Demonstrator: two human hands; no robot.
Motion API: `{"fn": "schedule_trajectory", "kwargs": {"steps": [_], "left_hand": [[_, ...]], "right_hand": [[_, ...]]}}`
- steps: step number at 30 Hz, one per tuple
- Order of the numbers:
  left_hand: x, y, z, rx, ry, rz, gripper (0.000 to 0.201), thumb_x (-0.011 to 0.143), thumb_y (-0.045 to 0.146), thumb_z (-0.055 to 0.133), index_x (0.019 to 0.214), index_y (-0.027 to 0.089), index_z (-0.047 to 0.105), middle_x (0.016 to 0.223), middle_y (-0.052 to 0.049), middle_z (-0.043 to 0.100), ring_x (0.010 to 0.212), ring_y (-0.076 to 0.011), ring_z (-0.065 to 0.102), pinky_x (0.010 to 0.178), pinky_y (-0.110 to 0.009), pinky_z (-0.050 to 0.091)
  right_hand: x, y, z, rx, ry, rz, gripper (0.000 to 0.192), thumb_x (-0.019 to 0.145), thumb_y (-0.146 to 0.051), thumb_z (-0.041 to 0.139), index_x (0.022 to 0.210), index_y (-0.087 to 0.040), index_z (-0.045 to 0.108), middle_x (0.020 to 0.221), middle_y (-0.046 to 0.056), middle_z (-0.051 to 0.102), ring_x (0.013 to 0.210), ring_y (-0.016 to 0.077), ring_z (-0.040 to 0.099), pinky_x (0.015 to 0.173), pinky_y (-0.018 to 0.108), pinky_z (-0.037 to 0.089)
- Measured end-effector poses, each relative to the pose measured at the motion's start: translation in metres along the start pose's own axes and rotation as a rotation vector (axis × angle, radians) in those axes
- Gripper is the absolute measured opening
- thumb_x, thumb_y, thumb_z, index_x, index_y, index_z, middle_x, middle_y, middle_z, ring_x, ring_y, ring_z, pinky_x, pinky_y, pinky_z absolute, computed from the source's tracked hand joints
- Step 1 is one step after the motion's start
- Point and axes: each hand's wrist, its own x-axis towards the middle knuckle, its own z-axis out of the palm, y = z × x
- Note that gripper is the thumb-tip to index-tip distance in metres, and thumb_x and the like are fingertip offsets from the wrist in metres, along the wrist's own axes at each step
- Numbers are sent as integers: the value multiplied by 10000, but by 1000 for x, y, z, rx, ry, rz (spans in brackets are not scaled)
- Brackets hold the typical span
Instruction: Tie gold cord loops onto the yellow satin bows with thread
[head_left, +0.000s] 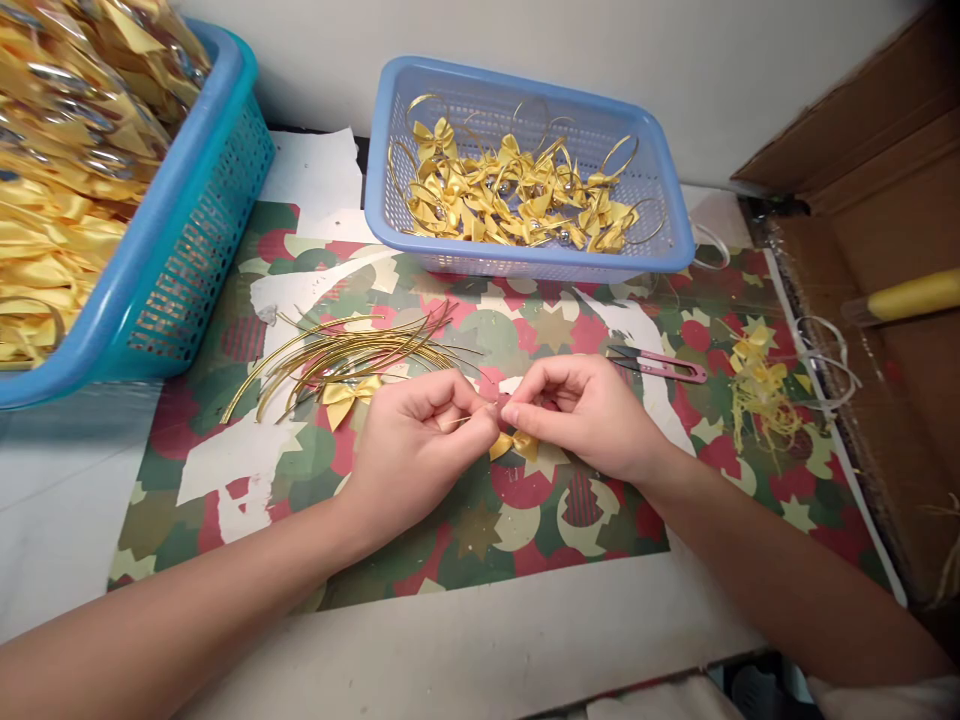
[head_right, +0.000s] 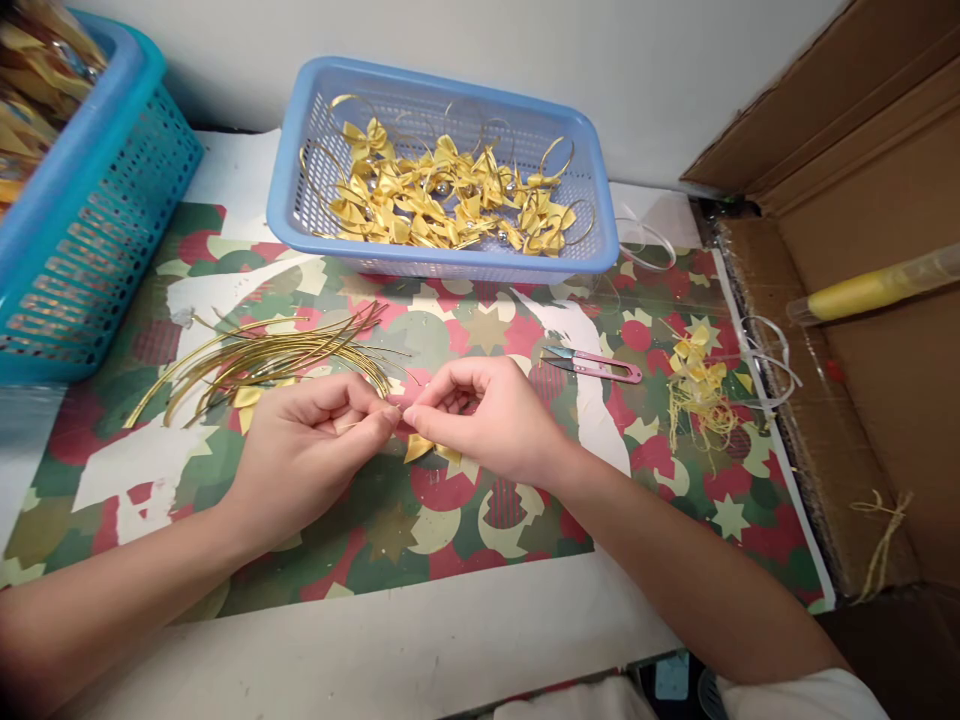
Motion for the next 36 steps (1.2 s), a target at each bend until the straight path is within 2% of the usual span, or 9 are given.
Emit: {"fn": "schedule_trajectory", "kwargs": {"steps": [5, 15, 29, 36], "left_hand": [[0, 1, 0, -10, -6, -14, 227, 721, 214, 588, 506, 181, 520, 430, 64, 375, 469, -80, 390, 483, -205, 359], [0, 0, 0, -36, -10, -35, 229, 741, 232, 589, 526, 177, 533, 464, 48, 444, 480, -81, 392, 478, -207, 344], [-1, 2, 1, -70, 2, -14, 232, 718, 188, 595, 504, 178, 507, 443, 78, 312, 454, -66, 299, 464, -199, 310], [-1, 1, 2, -64, -3, -15, 230, 718, 205, 591, 506, 176, 505, 447, 77, 328, 466, -68, 315, 485, -205, 336]], "right_hand": [[0, -1, 0, 6, 1, 4, 134, 681, -226, 749, 644, -159, 639, 617, 2, 649, 531, 84, 562, 477, 208, 454], [-1, -5, 0, -2, 17, 17, 163, 661, -231, 774, 621, -157, 635, 602, 2, 641, 519, 76, 543, 467, 197, 444], [0, -6, 2, 22, 36, 29, 249, 593, -273, 850, 596, -159, 628, 584, -13, 619, 510, 68, 518, 458, 193, 427], [0, -5, 2, 33, 36, 19, 259, 578, -274, 866, 595, -156, 636, 590, -11, 625, 519, 73, 527, 469, 197, 430]]}}
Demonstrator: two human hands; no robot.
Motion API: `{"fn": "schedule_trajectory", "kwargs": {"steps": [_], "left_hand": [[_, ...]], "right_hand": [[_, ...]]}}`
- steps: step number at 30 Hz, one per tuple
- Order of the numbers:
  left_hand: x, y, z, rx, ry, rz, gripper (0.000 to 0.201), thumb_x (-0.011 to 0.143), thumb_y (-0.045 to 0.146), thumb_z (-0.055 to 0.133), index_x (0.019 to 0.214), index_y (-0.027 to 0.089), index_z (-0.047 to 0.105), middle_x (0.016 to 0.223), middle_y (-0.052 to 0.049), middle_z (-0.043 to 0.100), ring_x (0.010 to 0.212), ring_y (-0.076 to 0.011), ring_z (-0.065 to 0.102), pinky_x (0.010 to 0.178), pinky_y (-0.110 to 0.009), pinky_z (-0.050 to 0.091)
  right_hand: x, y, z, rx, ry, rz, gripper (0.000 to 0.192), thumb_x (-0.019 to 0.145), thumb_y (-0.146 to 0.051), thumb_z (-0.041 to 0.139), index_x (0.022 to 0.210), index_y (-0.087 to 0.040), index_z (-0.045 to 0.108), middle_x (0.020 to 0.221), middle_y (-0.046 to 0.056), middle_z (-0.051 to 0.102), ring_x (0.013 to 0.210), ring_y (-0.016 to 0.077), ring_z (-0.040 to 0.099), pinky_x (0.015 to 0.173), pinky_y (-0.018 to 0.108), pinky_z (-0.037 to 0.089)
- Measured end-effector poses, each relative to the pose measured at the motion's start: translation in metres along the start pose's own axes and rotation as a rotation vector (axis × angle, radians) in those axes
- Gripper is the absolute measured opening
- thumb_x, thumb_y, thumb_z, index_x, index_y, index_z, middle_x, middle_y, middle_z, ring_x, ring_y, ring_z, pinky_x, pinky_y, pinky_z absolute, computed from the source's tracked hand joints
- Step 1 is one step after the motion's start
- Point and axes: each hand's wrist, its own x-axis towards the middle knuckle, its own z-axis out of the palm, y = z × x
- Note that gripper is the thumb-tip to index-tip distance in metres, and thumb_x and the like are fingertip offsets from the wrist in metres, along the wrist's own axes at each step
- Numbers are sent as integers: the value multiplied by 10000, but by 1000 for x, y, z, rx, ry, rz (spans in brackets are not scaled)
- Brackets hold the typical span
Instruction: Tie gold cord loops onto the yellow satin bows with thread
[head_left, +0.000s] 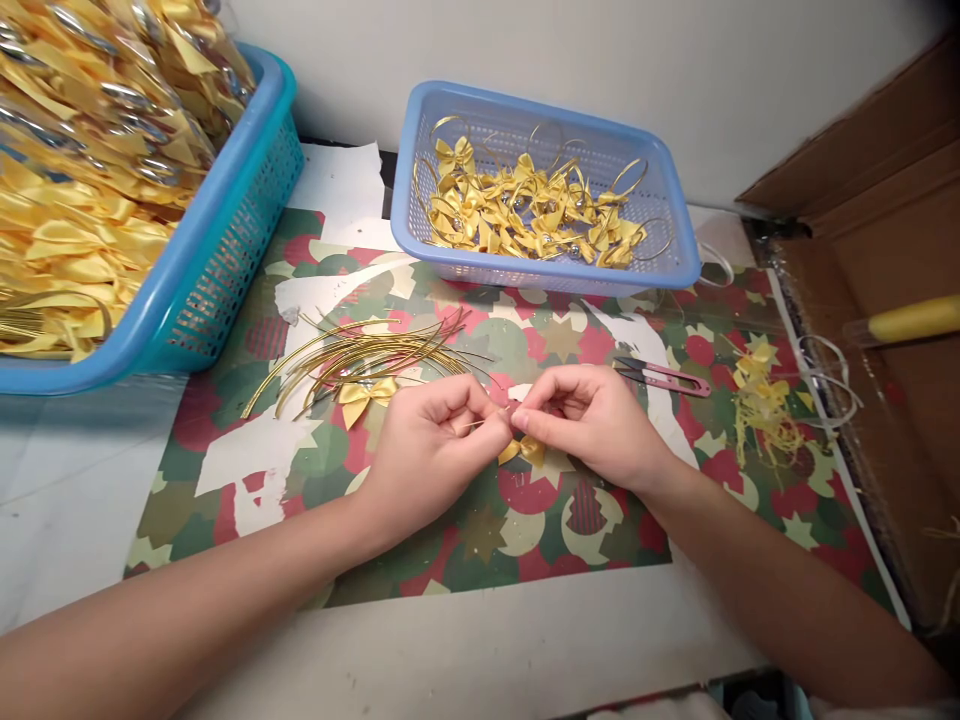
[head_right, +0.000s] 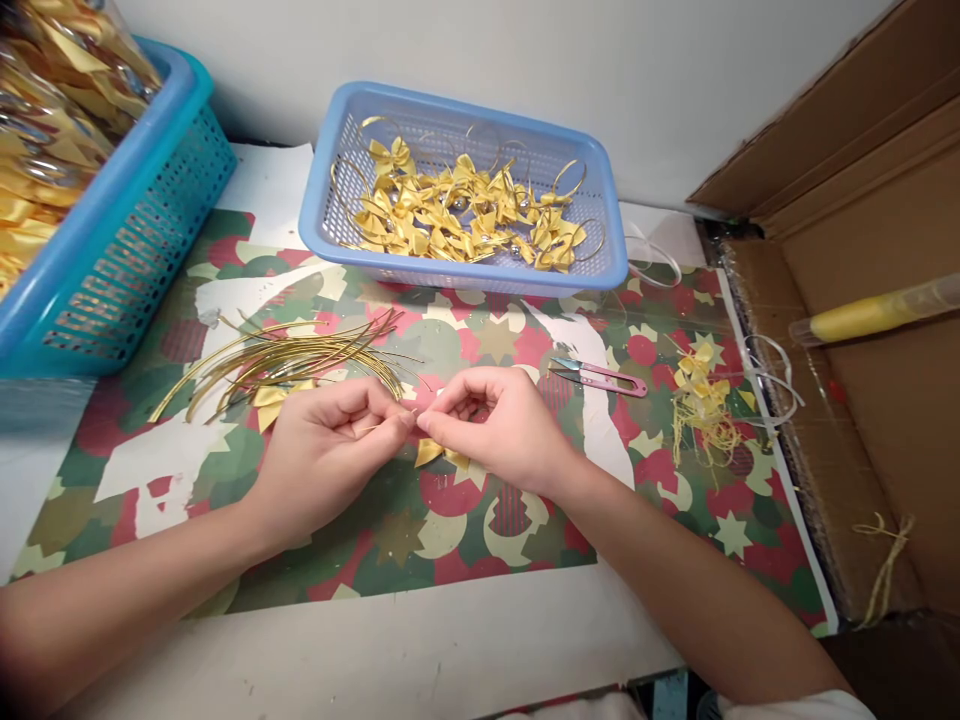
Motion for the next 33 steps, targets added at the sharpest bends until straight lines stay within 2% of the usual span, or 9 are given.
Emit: {"fn": "schedule_trajectory", "kwargs": {"steps": [5, 11, 16, 18, 20, 23, 26, 30, 33], "left_hand": [[0, 0, -1, -6, -1, -9, 229, 722, 206, 593, 512, 179, 508, 448, 80, 309, 465, -69, 316, 490, -206, 338], [0, -1, -2, -36, -5, -31, 209, 751, 239, 599, 559, 178, 542, 475, 46, 456, 471, -81, 393, 474, -206, 342], [2, -2, -4, -76, -40, -21, 199, 807, 280, 595, 640, 174, 604, 458, 69, 384, 440, -68, 320, 440, -194, 291], [1, -2, -5, -73, -48, -9, 218, 811, 276, 603, 621, 168, 594, 455, 77, 345, 439, -64, 296, 441, -193, 279], [1, -3, -5, -92, -71, 8, 226, 816, 276, 609, 620, 165, 590, 459, 83, 316, 439, -61, 267, 435, -192, 255], [0, -5, -6, -141, -134, 19, 214, 834, 302, 614, 673, 162, 619, 477, 80, 320, 447, -65, 258, 433, -195, 233], [0, -8, -6, -154, -171, 8, 220, 850, 336, 621, 721, 159, 644, 483, 70, 360, 453, -72, 281, 440, -199, 240], [0, -10, -7, -131, -189, 13, 227, 859, 347, 623, 757, 150, 669, 553, 16, 524, 507, -92, 416, 492, -207, 331], [0, -11, -8, -115, -193, 29, 227, 865, 342, 620, 759, 151, 679, 555, 10, 552, 527, -98, 447, 519, -209, 362]], "right_hand": [[0, 1, 0, 7, 0, 3, 274, 573, -290, 870, 600, -155, 633, 598, -9, 623, 523, 77, 524, 468, 201, 425], [1, 0, -3, 25, -1, -15, 313, 605, -367, 850, 603, -158, 617, 556, -31, 577, 484, 63, 485, 449, 200, 407], [2, 2, -5, 49, -3, -39, 313, 654, -419, 818, 641, -170, 629, 578, -30, 595, 488, 69, 510, 457, 204, 444], [2, 5, -3, 69, 37, -107, 270, 685, -395, 803, 674, -176, 645, 654, -6, 649, 584, 96, 593, 541, 221, 513], [1, 10, 0, 84, 58, -194, 196, 725, -335, 783, 711, -181, 662, 819, 31, 714, 759, 128, 667, 675, 249, 566], [-1, 17, 2, 73, 42, -284, 103, 784, -258, 740, 745, -188, 674, 980, 57, 730, 942, 156, 682, 800, 289, 576], [-3, 22, 2, 21, 58, -371, 81, 812, -237, 720, 759, -201, 670, 925, 48, 731, 929, 162, 685, 815, 314, 573], [-3, 25, 0, -90, 77, -528, 75, 841, -187, 689, 777, -211, 658, 911, 44, 718, 915, 162, 680, 811, 327, 564], [-3, 25, 0, -194, 99, -632, 96, 848, -139, 666, 789, -210, 639, 900, 43, 705, 894, 159, 678, 778, 320, 562]]}}
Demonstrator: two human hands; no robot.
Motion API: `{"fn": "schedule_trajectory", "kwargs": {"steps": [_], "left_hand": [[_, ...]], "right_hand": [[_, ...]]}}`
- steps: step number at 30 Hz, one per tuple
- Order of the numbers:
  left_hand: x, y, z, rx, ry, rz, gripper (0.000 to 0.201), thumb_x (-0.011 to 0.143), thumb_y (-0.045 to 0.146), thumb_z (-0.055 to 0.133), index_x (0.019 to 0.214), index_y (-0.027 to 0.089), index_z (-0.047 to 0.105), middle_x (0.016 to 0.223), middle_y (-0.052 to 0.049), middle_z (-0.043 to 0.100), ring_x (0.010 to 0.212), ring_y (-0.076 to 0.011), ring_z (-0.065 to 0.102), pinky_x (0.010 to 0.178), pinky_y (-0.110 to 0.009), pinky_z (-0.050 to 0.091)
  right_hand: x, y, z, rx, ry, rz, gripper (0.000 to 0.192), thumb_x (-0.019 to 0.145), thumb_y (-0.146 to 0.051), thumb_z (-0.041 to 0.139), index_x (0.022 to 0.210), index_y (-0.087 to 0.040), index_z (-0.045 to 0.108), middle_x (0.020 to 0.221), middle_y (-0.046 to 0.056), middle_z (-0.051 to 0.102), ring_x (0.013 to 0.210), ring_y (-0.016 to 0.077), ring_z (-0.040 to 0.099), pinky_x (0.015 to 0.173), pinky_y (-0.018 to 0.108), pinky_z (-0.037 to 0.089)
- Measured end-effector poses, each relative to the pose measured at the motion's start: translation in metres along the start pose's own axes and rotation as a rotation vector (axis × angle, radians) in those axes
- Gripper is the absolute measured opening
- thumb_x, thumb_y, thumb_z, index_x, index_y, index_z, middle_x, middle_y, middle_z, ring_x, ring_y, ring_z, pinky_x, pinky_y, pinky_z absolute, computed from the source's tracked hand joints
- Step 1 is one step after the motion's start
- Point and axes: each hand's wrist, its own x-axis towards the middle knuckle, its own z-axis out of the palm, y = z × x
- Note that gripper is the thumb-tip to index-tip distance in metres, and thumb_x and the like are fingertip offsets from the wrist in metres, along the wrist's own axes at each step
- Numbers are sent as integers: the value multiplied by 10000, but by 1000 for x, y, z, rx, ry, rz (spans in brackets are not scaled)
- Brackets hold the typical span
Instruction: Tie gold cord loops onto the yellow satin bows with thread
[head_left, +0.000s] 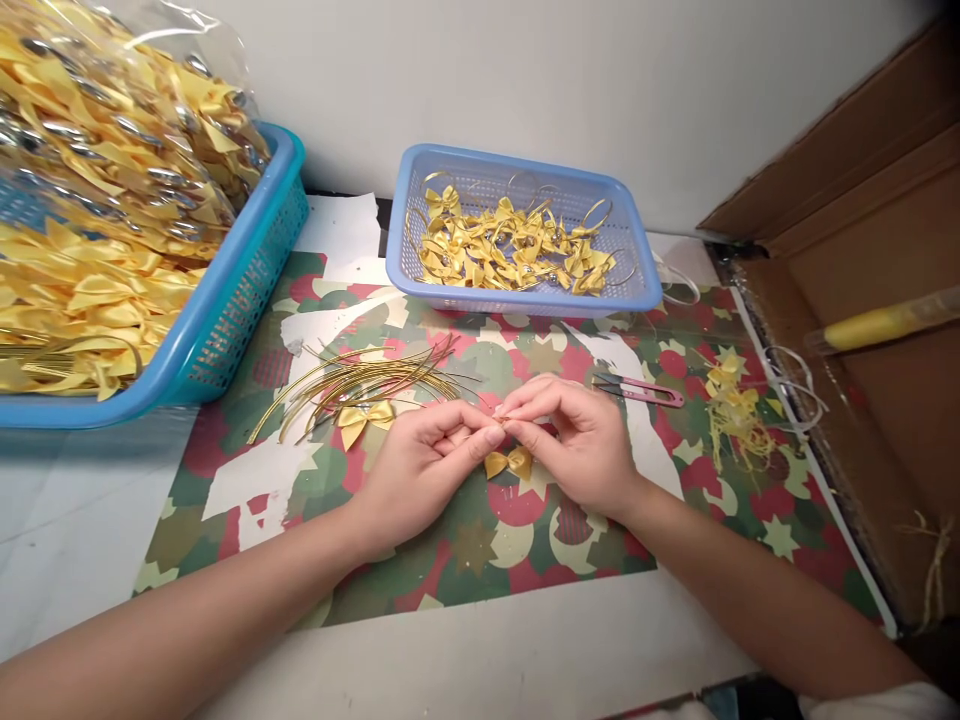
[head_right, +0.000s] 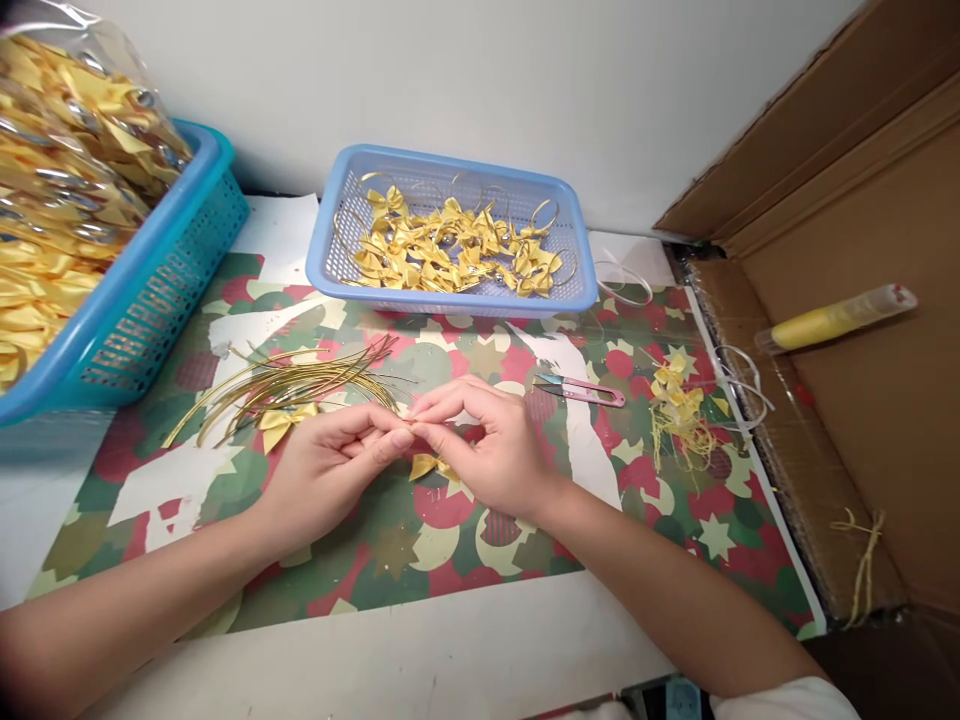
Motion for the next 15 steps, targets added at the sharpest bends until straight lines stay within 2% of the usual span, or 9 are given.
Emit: {"fn": "schedule_trajectory", "kwargs": {"steps": [5, 10, 13, 15], "left_hand": [[1, 0, 1, 19, -8, 52, 223, 867, 323, 620, 732, 155, 675, 548, 26, 526, 529, -84, 419, 516, -194, 345], [0, -1, 2, -10, 20, 55, 180, 865, 327, 632, 775, 171, 642, 534, 80, 311, 503, -68, 294, 491, -183, 299], [1, -2, 2, -83, 0, 20, 180, 866, 359, 632, 877, 180, 626, 609, 55, 417, 553, -80, 380, 516, -190, 348], [1, -2, 2, -114, -15, 10, 180, 869, 357, 630, 879, 176, 630, 614, 51, 431, 555, -78, 389, 513, -186, 350]], "right_hand": [[2, -2, 3, -190, 61, -232, 144, 840, -70, 641, 777, -192, 596, 817, 41, 695, 817, 146, 676, 707, 284, 550], [2, -2, 4, -247, 88, -286, 153, 850, -66, 628, 798, -200, 576, 822, 39, 698, 813, 147, 672, 682, 279, 547], [2, -3, 4, -251, 103, -277, 159, 851, -61, 625, 811, -207, 575, 824, 33, 704, 782, 142, 659, 669, 281, 543], [2, -3, 5, -268, 102, -278, 163, 850, -59, 625, 806, -207, 574, 827, 35, 708, 777, 143, 651, 677, 286, 538]]}}
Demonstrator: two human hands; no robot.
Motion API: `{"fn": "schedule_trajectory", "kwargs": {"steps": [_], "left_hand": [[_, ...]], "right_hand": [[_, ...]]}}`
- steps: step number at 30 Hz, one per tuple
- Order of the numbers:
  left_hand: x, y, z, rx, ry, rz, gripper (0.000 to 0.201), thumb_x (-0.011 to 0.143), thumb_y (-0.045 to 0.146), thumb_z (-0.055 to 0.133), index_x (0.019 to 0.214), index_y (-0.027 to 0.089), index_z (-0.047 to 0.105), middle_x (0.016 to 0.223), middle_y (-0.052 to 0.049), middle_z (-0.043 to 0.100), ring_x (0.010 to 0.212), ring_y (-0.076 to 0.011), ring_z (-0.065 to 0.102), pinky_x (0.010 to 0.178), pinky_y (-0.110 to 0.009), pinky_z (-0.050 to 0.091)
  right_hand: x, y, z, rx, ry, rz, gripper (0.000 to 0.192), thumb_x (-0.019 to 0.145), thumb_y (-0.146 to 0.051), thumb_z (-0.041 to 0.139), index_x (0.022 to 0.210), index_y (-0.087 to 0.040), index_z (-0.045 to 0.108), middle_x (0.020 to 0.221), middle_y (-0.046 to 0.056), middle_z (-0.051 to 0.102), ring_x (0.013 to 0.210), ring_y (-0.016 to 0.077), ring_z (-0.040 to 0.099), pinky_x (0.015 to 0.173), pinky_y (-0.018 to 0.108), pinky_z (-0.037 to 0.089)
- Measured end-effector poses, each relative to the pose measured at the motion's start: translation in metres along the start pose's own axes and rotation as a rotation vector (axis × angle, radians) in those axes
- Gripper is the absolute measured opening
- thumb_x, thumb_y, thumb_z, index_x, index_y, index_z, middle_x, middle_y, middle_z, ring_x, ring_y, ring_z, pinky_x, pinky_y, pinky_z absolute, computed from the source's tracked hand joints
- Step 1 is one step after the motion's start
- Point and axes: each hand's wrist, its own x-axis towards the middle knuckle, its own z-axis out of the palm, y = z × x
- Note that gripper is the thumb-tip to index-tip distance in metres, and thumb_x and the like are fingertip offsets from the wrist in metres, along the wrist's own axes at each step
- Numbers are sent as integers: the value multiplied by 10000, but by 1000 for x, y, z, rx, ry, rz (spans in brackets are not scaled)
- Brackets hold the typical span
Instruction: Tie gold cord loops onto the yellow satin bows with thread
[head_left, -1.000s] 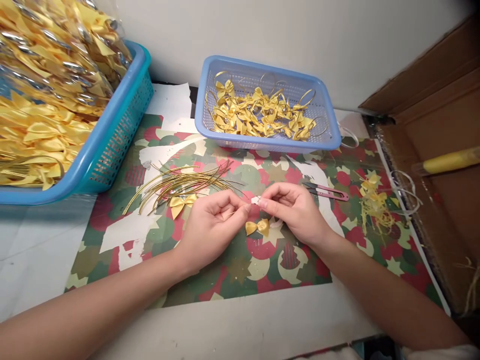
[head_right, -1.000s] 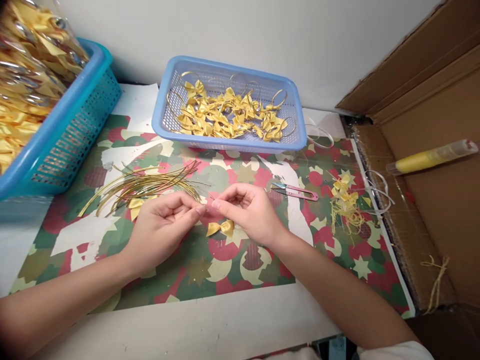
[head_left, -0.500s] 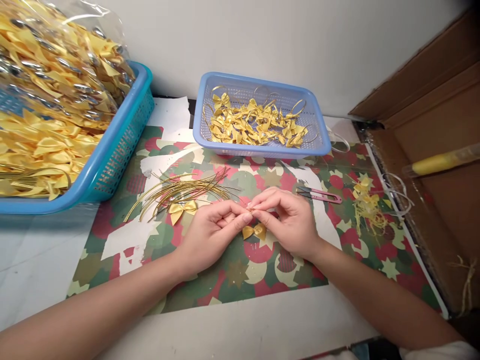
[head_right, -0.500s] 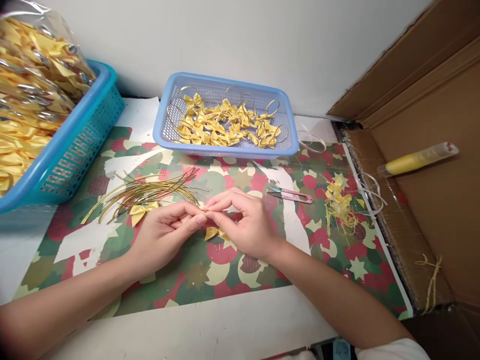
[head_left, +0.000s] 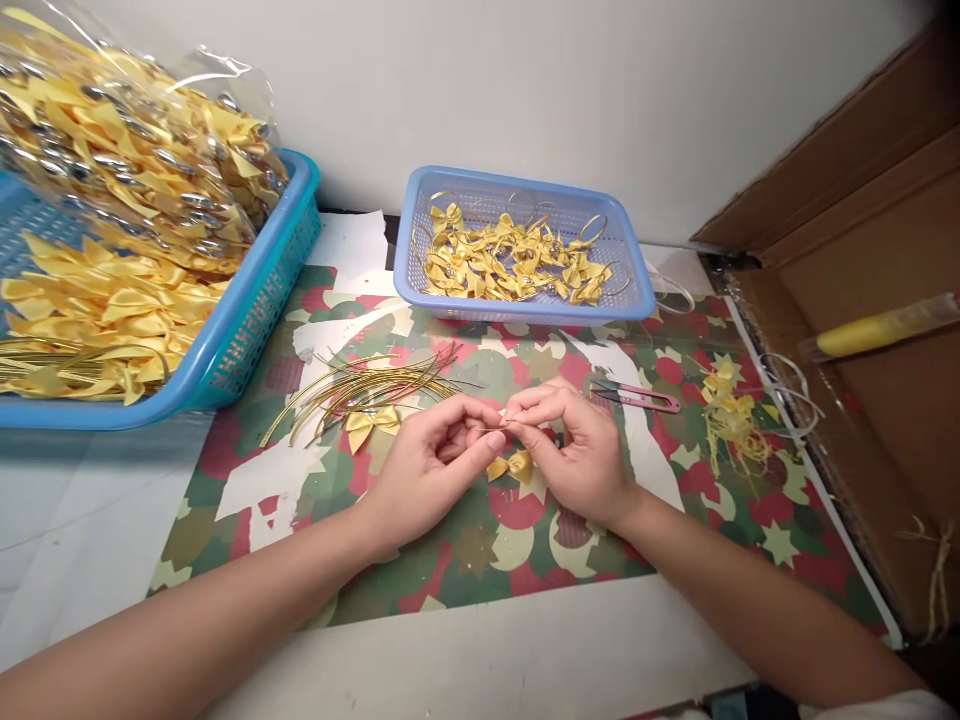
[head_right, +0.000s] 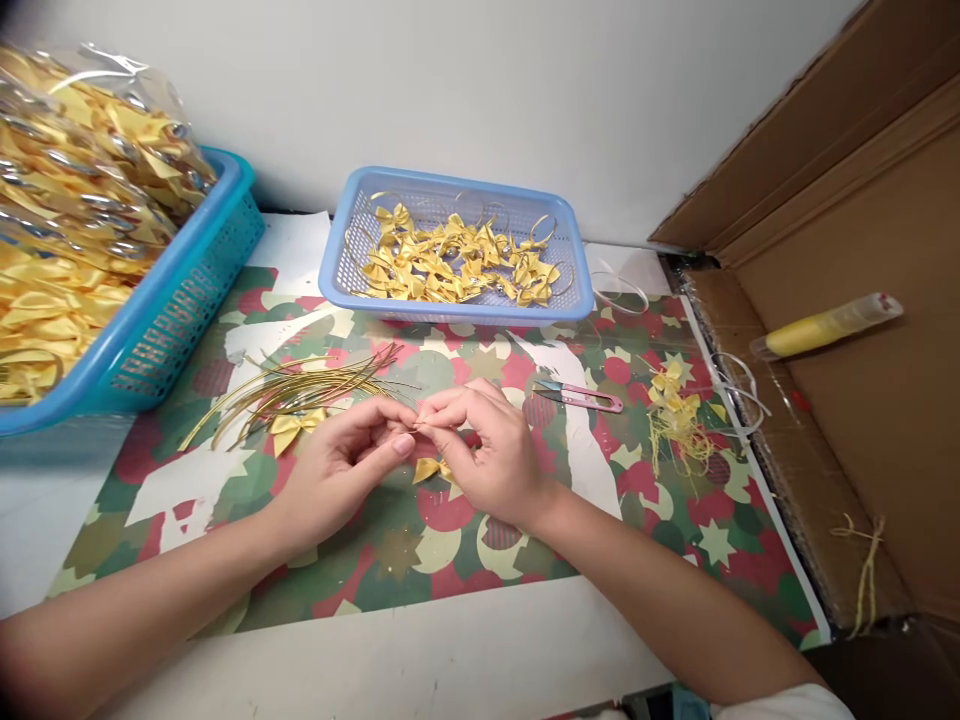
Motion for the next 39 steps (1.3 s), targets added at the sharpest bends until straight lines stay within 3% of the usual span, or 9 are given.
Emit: {"fn": "schedule_trajectory", "kwargs": {"steps": [3, 9, 17, 26, 31, 35, 39], "left_hand": [[0, 2, 1, -13, 18, 14, 177, 872, 319, 627, 791, 162, 630, 547, 71, 388, 501, -55, 335, 471, -159, 295], [1, 7, 1, 6, 70, -23, 206, 853, 306, 636, 733, 140, 617, 518, 47, 517, 451, -36, 348, 426, -142, 246], [1, 4, 1, -13, 70, -2, 221, 854, 294, 628, 695, 146, 586, 492, 85, 359, 459, -36, 277, 441, -142, 234], [0, 4, 0, -9, 47, -21, 220, 847, 315, 635, 704, 152, 594, 498, 75, 390, 466, -48, 293, 449, -161, 249], [0, 6, 1, 20, 83, -50, 261, 836, 347, 631, 670, 160, 556, 477, 79, 369, 448, -52, 284, 449, -170, 254], [0, 6, 1, 76, 138, -27, 251, 834, 337, 621, 660, 169, 554, 446, 94, 322, 421, -51, 237, 423, -176, 229], [-2, 2, 0, 156, 212, 55, 244, 837, 304, 606, 642, 181, 525, 440, 95, 315, 422, -56, 239, 432, -186, 251]], "right_hand": [[0, 0, -1, -24, -2, 2, 165, 851, -62, 626, 798, -208, 571, 832, 34, 708, 790, 145, 642, 698, 295, 528], [0, 5, -5, -9, 54, 113, 137, 863, -107, 635, 825, -224, 574, 853, 11, 677, 822, 144, 638, 760, 317, 510], [3, -1, -5, 58, -70, 176, 157, 827, -98, 666, 766, -219, 587, 920, 20, 719, 921, 167, 607, 821, 350, 505], [0, 0, -1, 63, -118, 180, 177, 882, -99, 598, 783, -223, 520, 856, 10, 656, 879, 153, 557, 739, 306, 490], [-3, 6, -3, 99, -76, 227, 150, 892, -108, 584, 831, -225, 515, 898, 8, 620, 915, 142, 561, 772, 300, 473], [-3, 5, -3, 204, -16, 364, 109, 881, -185, 617, 815, -220, 538, 882, 13, 610, 915, 149, 579, 765, 300, 475], [-2, -4, 2, 369, -45, 582, 155, 838, -267, 656, 736, -195, 564, 862, 16, 600, 785, 127, 578, 680, 270, 478]]}}
